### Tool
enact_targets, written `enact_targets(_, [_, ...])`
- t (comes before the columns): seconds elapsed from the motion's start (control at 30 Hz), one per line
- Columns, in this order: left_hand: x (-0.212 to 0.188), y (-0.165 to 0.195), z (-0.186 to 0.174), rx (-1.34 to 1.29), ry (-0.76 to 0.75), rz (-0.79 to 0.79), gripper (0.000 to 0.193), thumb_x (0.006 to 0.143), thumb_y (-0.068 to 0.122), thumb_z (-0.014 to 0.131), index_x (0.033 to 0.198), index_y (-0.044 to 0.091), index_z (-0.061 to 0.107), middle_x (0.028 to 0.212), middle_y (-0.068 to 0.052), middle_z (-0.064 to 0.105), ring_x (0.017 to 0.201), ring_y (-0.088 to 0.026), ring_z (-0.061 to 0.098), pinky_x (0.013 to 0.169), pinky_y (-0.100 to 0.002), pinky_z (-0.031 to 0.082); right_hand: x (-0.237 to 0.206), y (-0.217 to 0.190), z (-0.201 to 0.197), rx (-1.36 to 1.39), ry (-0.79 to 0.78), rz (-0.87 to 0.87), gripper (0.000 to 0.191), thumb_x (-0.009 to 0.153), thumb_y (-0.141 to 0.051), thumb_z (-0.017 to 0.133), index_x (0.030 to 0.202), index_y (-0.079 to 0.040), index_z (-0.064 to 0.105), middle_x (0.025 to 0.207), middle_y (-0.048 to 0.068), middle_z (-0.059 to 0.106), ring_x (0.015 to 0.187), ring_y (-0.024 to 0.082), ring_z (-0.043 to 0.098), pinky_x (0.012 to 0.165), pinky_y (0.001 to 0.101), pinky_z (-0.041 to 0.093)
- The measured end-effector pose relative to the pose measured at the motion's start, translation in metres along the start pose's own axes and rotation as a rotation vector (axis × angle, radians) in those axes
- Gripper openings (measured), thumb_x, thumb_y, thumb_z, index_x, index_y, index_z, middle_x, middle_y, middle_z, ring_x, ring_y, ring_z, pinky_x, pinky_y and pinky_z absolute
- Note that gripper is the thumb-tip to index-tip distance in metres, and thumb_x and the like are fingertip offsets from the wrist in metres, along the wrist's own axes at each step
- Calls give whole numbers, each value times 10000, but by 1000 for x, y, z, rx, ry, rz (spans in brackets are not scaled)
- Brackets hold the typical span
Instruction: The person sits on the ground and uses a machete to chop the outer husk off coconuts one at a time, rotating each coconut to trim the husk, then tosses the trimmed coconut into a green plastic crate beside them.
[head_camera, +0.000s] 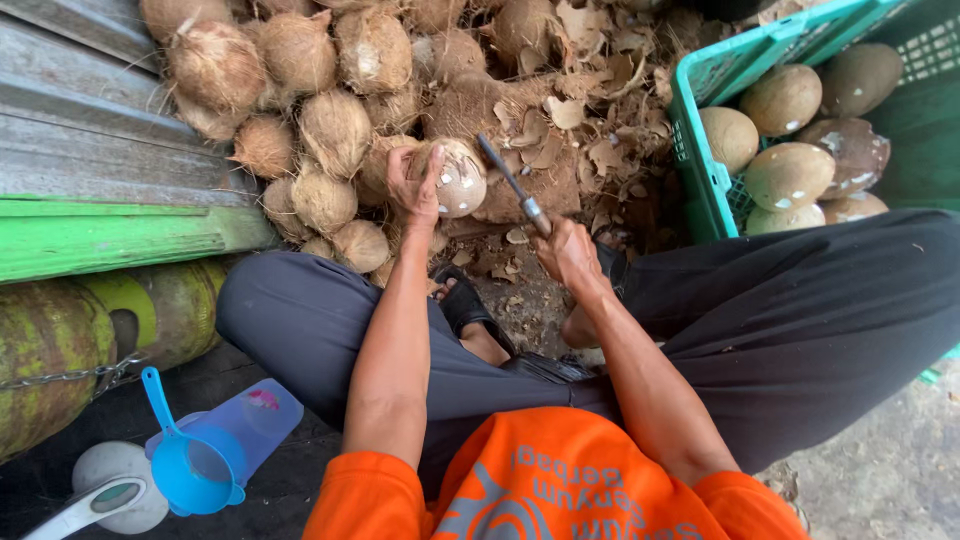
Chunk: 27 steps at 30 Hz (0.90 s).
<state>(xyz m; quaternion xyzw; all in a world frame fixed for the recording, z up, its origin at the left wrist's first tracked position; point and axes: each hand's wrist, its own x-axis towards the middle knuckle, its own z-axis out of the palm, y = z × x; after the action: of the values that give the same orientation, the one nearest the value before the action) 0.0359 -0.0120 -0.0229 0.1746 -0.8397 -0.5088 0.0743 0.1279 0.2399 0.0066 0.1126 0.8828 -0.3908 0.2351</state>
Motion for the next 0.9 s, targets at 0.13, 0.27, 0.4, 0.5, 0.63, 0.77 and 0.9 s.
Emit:
enact_targets(0.13, [-4, 8, 10, -212, 74, -207, 525, 894, 566, 675, 1150, 111, 727, 1177, -93, 723, 1092, -230, 673, 983, -447, 526, -3, -17, -29, 188, -33, 89, 269, 919, -342, 608, 964, -82, 659, 668, 77, 652, 550, 225, 615, 544, 464, 528])
enact_targets(0.27, [-5, 29, 32, -267, 123, -317, 404, 901, 451, 681, 1151, 140, 741, 1090, -72, 764, 937, -186, 721, 864, -414, 604, -11, -38, -51, 229, 42, 22, 415, 956, -418, 694, 881, -13, 637, 635, 86, 585, 591, 201, 555, 603, 434, 488])
enact_targets(0.4, [0, 47, 49, -190, 19, -279, 294, 996, 368, 593, 1083, 150, 769, 1035, -57, 789, 819, -162, 715, 703, -358, 600, -19, -57, -54, 269, -28, -8, 398, 978, -416, 656, 839, -44, 633, 630, 50, 538, 555, 183, 513, 551, 402, 473])
enact_targets(0.5, [3, 53, 58, 167, -46, -407, 252, 1011, 365, 576, 1070, 206, 761, 1055, -44, 758, 752, -183, 645, 670, -324, 509, -22, -64, -53, 296, -19, -85, 378, 953, -391, 668, 786, -53, 646, 618, 17, 593, 564, 117, 561, 564, 347, 489])
enact_targets(0.63, [6, 52, 69, 207, 73, -214, 195, 969, 350, 613, 1002, 228, 760, 1098, -34, 736, 792, -148, 657, 665, -311, 524, -24, -63, -56, 409, -74, 18, 251, 940, -358, 660, 855, -122, 658, 595, 7, 563, 506, 113, 512, 483, 354, 437])
enact_targets(0.77, [4, 48, 73, 263, 74, -261, 198, 960, 373, 630, 1005, 223, 751, 1071, -57, 744, 862, -183, 663, 723, -361, 520, -24, -58, -51, 544, 44, -43, 315, 966, -322, 684, 817, -51, 625, 605, 15, 555, 503, 114, 489, 465, 344, 414])
enact_targets(0.9, [0, 48, 72, 123, 3, -281, 231, 907, 362, 561, 1036, 235, 704, 1074, -23, 770, 804, -233, 700, 648, -435, 551, -17, -54, -44, 355, -102, 30, 250, 972, -276, 658, 802, -94, 680, 587, -35, 569, 477, 78, 478, 436, 293, 431])
